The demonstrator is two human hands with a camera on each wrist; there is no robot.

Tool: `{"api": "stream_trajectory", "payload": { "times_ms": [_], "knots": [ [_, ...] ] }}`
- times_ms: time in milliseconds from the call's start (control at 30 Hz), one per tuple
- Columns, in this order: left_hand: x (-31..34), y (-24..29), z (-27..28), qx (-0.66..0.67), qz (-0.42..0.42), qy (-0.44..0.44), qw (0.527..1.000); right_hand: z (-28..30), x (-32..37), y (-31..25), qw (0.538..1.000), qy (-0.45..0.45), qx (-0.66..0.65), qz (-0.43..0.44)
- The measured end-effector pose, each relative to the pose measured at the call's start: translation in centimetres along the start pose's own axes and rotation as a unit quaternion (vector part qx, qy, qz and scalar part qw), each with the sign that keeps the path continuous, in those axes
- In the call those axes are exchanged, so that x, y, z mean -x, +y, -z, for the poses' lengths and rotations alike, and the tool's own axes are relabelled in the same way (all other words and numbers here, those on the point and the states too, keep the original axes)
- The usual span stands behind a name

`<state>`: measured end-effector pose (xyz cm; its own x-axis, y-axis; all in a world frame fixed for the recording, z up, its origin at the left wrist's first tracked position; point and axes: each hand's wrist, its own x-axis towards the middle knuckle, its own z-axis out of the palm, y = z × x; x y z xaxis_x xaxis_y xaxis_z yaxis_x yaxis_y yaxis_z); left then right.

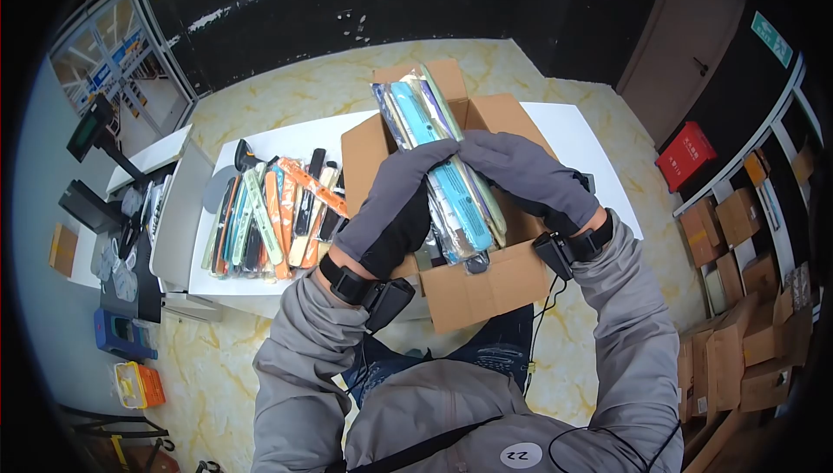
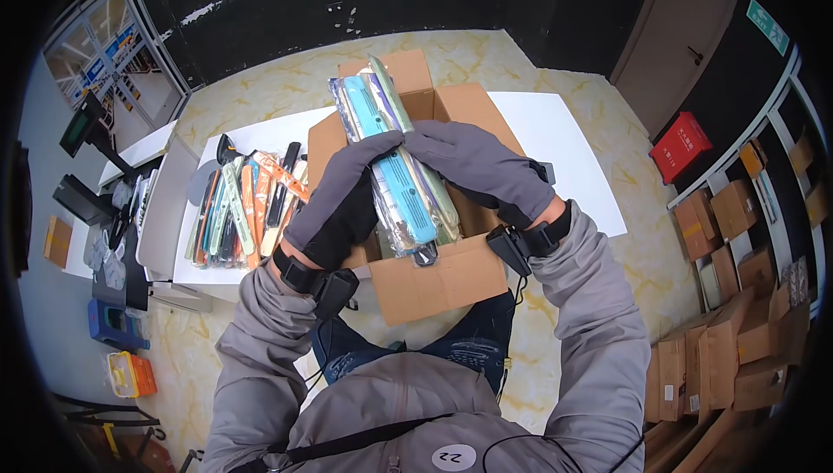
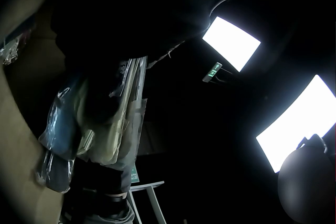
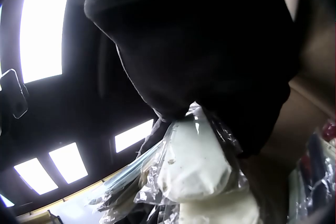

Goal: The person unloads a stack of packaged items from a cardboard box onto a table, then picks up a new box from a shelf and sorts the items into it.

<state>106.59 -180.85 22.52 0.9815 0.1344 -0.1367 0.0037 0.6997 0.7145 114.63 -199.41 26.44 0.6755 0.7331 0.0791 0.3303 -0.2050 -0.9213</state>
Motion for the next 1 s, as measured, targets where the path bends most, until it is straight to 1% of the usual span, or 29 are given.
{"api": "stream_trajectory", "payload": {
  "times_ms": [33,133,167,233,300,400,433,533,567,667,700,800,833,933,1000],
  "knots": [
    [-0.1,0.1,0.1,-0.005,0.012,-0.01,1.0,0.0,0.0,-0.4,1.0,-0.001,0.0,0.0],
    [-0.4,-0.1,0.3,-0.015,0.035,-0.029,0.999,-0.1,0.1,-2.3,0.984,-0.052,0.163,-0.057],
    [-0.5,-0.2,0.5,-0.022,0.029,-0.018,0.999,0.0,0.0,-2.1,0.984,-0.052,0.163,-0.057],
    [-0.8,-0.5,0.5,-0.036,0.016,0.003,0.999,0.6,-0.3,-1.1,0.989,-0.052,0.116,-0.076],
    [-0.8,-0.6,0.3,-0.033,0.013,0.005,0.999,0.8,-0.5,-0.2,0.991,-0.051,0.092,-0.085],
    [-0.7,-0.7,0.3,-0.027,0.01,0.009,1.0,0.5,-0.2,0.6,0.996,-0.007,0.044,-0.072],
    [-0.8,-0.8,0.4,-0.031,0.009,0.001,0.999,0.3,0.0,0.3,0.996,-0.007,0.044,-0.073],
    [-0.8,-0.8,0.6,-0.038,0.007,-0.014,0.999,-0.6,0.4,-1.7,0.986,0.047,0.11,-0.117],
    [-0.7,-0.7,0.5,-0.037,0.009,-0.019,0.999,-0.6,0.5,-2.0,0.986,0.047,0.11,-0.117],
    [-0.5,-0.6,0.3,-0.035,0.009,-0.03,0.999,-0.8,0.6,-2.7,0.971,0.046,0.221,-0.073],
    [-0.5,-0.6,0.3,-0.033,0.009,-0.03,0.999,-0.8,0.7,-2.7,0.971,0.046,0.222,-0.072],
    [-0.8,-0.9,0.4,-0.027,0.008,-0.032,0.999,-1.1,1.0,-2.0,0.982,0.059,0.18,-0.011],
    [-0.8,-1.0,0.5,-0.027,0.008,-0.029,0.999,-1.1,1.0,-1.9,0.982,0.059,0.181,-0.011],
    [-0.9,-1.0,0.8,-0.025,0.006,-0.021,0.999,-1.2,1.1,-1.6,0.979,0.048,0.194,0.03],
    [-1.0,-1.1,0.7,-0.006,0.008,-0.015,1.0,-1.4,1.2,-1.8,0.979,0.049,0.197,0.026]
  ]
}}
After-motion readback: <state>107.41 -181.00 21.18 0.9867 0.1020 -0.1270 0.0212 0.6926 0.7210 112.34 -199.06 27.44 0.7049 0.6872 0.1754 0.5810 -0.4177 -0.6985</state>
